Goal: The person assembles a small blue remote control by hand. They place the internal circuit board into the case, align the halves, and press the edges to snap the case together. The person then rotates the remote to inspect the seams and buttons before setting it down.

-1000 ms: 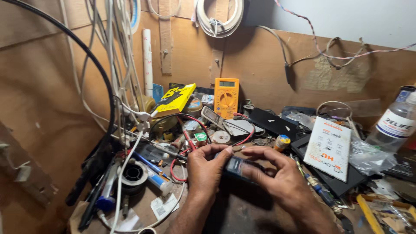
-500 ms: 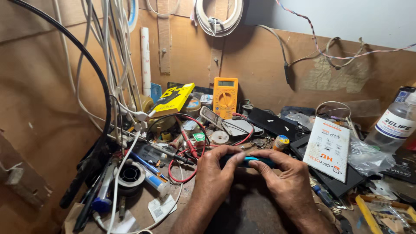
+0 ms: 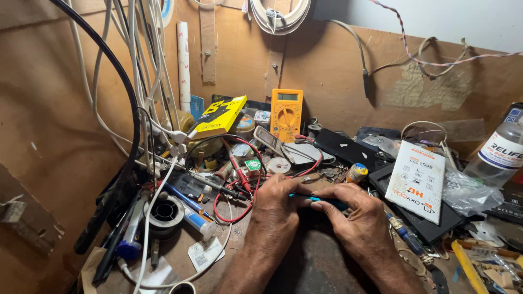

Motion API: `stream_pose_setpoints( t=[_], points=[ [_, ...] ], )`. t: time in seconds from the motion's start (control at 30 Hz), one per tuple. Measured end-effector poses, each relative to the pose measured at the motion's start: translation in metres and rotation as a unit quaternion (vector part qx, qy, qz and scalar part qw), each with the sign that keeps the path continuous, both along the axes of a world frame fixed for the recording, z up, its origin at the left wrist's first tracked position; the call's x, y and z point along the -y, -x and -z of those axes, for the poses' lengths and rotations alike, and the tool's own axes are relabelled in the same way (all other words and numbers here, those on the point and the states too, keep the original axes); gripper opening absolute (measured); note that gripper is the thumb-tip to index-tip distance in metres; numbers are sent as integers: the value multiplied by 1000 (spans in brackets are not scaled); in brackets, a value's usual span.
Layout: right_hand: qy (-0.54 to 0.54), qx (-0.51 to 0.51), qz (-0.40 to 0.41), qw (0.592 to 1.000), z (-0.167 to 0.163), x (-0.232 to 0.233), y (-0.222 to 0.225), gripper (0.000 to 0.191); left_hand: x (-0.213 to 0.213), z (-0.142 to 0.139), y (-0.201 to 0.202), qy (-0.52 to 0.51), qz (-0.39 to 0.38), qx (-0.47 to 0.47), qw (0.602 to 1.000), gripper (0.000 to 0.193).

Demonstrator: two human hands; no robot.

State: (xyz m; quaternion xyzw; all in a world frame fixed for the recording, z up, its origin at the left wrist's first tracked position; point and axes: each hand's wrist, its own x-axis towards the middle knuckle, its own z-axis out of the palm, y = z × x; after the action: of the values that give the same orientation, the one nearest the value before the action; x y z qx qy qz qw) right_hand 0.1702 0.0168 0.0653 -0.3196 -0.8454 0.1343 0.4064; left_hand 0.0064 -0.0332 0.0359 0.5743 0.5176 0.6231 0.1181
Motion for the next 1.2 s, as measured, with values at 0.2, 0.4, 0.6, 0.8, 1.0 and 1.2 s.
stream_pose_setpoints(
  t=[0.2,0.4,0.6,0.8,1.0,1.2],
  points=[
    [-5,20,-5,1000,3,-5,1,21,-6,1,-8,-1,-61,-66,996,18],
    [13,2,4,1000,-2,-3,7,18,-4,1,-3,-8,-43,-19,999,12],
    [82,29,67,994,-11,6,10,16,-3,3,10,114,19,144,983,17],
    [-6,43,-33,998,-14,9,15,22,-5,6,9,44,13,98,994,14],
    [-13,55,-12,998,-7,3,15,16,-6,6,6,1,77,148,986,22],
    [15,89,17,996,-2,-4,16,14,-4,3,7,9,21,74,997,17]
  ],
)
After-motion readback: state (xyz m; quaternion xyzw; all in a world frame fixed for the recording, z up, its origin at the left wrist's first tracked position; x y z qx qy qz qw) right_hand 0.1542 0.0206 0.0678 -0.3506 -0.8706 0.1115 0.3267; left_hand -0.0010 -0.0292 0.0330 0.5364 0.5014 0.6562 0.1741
